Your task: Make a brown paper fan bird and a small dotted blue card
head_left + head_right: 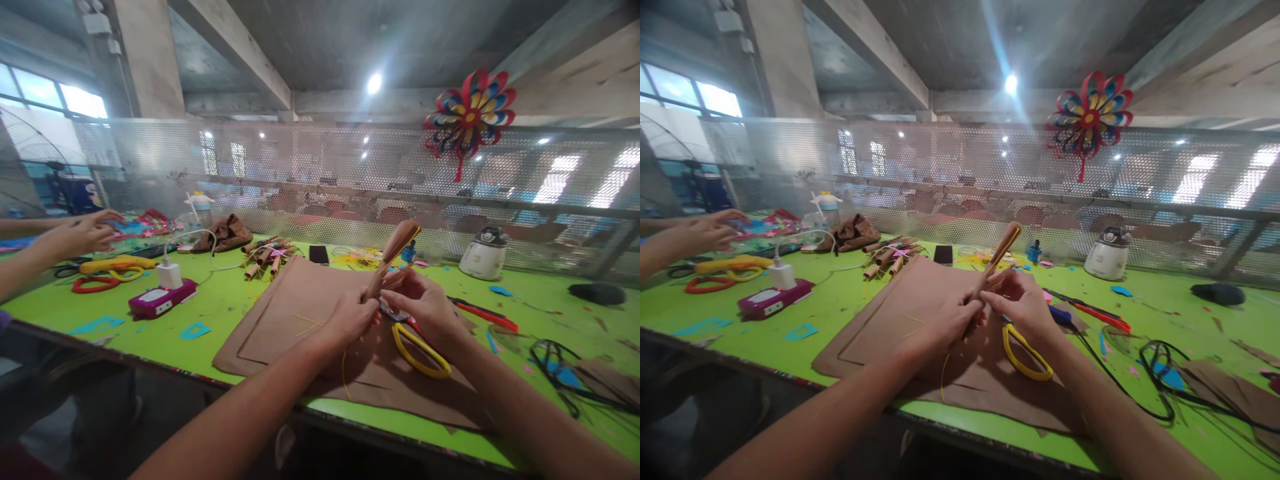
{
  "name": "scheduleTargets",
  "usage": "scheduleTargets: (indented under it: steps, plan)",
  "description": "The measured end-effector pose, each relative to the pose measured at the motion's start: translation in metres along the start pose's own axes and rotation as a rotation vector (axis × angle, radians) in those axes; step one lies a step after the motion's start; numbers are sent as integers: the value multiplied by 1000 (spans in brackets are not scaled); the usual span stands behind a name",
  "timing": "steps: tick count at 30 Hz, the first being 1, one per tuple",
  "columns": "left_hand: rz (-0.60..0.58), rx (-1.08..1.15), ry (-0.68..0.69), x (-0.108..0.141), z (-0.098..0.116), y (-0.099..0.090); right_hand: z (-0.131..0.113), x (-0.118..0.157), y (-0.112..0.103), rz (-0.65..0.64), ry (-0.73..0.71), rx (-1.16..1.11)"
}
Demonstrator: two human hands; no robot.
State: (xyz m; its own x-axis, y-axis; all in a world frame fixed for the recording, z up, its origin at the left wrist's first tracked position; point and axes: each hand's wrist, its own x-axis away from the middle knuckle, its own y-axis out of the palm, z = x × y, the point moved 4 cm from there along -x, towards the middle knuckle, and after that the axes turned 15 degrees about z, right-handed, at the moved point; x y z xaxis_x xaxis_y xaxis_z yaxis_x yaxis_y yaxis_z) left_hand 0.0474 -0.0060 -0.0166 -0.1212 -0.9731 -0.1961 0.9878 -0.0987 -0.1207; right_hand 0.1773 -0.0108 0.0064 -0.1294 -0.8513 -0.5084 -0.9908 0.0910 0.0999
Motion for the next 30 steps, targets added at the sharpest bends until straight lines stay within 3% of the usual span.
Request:
scheduleTargets:
  steps: [7,13,19,25,30]
  plan:
    - [-16,27,-3,3,1,1,0,0,-4,164,-75,108]
    - [-21,284,-235,-3,-5,4,-7,-14,-31,311,-93,34]
    - [-38,529,-410,-6,-3,0,6,-24,-43,164,26,14]
    - [-17,593,-413,-6,3,-4,8,-20,-31,72,102,1]
    - [-6,654,-356,-13,-2,-6,19,-14,-26,-44,277,55]
